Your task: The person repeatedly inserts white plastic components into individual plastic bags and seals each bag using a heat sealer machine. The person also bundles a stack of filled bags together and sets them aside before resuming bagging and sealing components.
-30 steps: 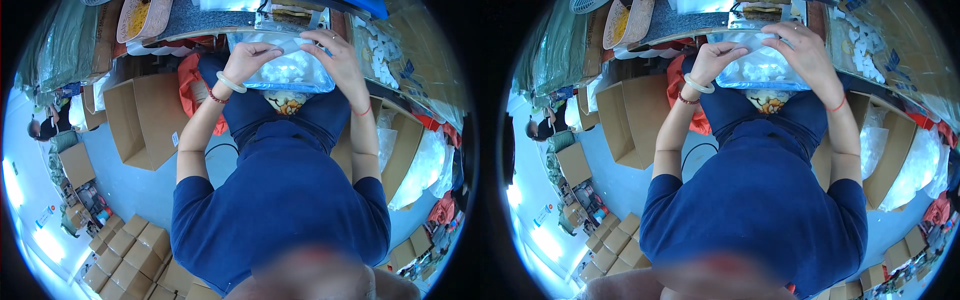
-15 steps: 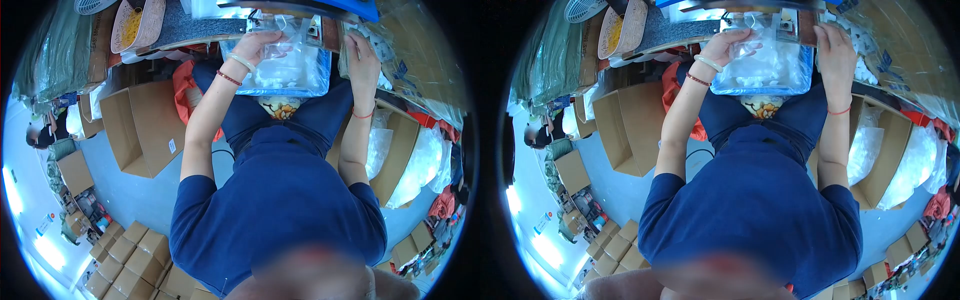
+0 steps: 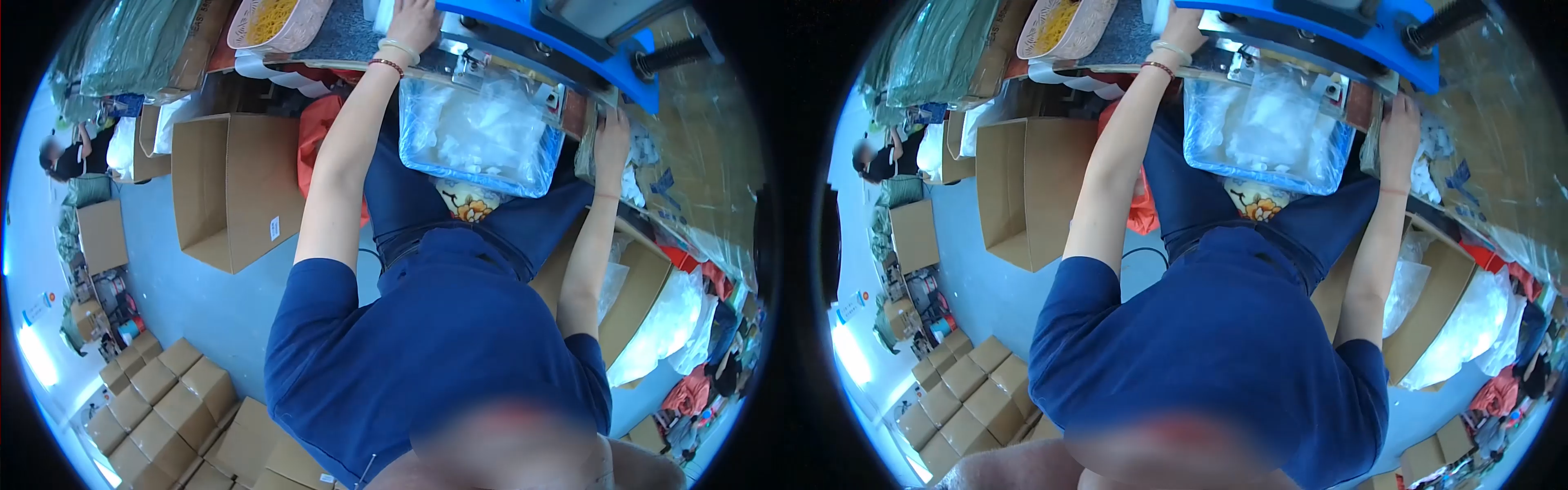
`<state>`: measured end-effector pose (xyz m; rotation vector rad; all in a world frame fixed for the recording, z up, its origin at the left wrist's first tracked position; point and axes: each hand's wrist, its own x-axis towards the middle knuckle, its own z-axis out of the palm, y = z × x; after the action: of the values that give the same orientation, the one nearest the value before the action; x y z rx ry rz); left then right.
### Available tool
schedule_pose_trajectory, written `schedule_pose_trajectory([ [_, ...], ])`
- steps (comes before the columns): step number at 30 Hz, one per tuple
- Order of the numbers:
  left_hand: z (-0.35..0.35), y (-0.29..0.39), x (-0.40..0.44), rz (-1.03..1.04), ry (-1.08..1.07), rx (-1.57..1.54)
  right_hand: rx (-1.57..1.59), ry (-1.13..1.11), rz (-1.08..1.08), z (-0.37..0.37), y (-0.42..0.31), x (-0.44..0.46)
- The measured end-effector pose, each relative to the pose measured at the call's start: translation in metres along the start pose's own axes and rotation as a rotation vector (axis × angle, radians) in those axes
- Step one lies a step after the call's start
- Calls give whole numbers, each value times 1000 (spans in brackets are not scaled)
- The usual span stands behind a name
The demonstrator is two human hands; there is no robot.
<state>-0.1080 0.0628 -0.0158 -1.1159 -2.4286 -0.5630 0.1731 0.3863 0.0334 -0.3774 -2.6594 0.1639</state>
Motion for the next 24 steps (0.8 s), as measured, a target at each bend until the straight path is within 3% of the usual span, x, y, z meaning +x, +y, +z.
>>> schedule_pose_trajectory([
  [2,-63,49,15,-242,-611,292,42,-13,68,-5,-2,-9],
  [3,-14,24,-14,-235,-318,181,42,-15,60,-10,-4,-14],
  [5,-11,28,-37,-125,-69,222,154,43,83,-14,-12,-19],
  [6,-10,29,-38,-154,-53,260,160,35,83,-11,-14,-17],
  [8,-43,45,-22,-291,-119,23,215,85,51,-10,-11,-7],
  [9,-41,43,-26,-90,134,213,180,135,46,-11,-13,-4],
  [10,-40,42,-28,-81,135,214,180,141,53,-13,-15,-3],
  [12,-46,55,-51,-75,206,86,263,114,267,-22,-18,-15],
  [13,-46,56,-74,-96,-131,-7,256,97,287,-28,-18,-28],
  [14,-45,62,-96,-49,-132,35,284,110,286,-33,-18,-34],
  [19,-58,52,-99,-37,102,-77,435,158,385,-43,-30,-26],
  [22,-67,55,-86,-94,86,-162,451,55,320,-62,-53,-19],
  [23,-69,58,-86,-116,179,-233,449,56,326,-69,-65,-21],
  [24,-74,64,-86,-110,169,-235,578,56,251,-73,-79,-26],
])
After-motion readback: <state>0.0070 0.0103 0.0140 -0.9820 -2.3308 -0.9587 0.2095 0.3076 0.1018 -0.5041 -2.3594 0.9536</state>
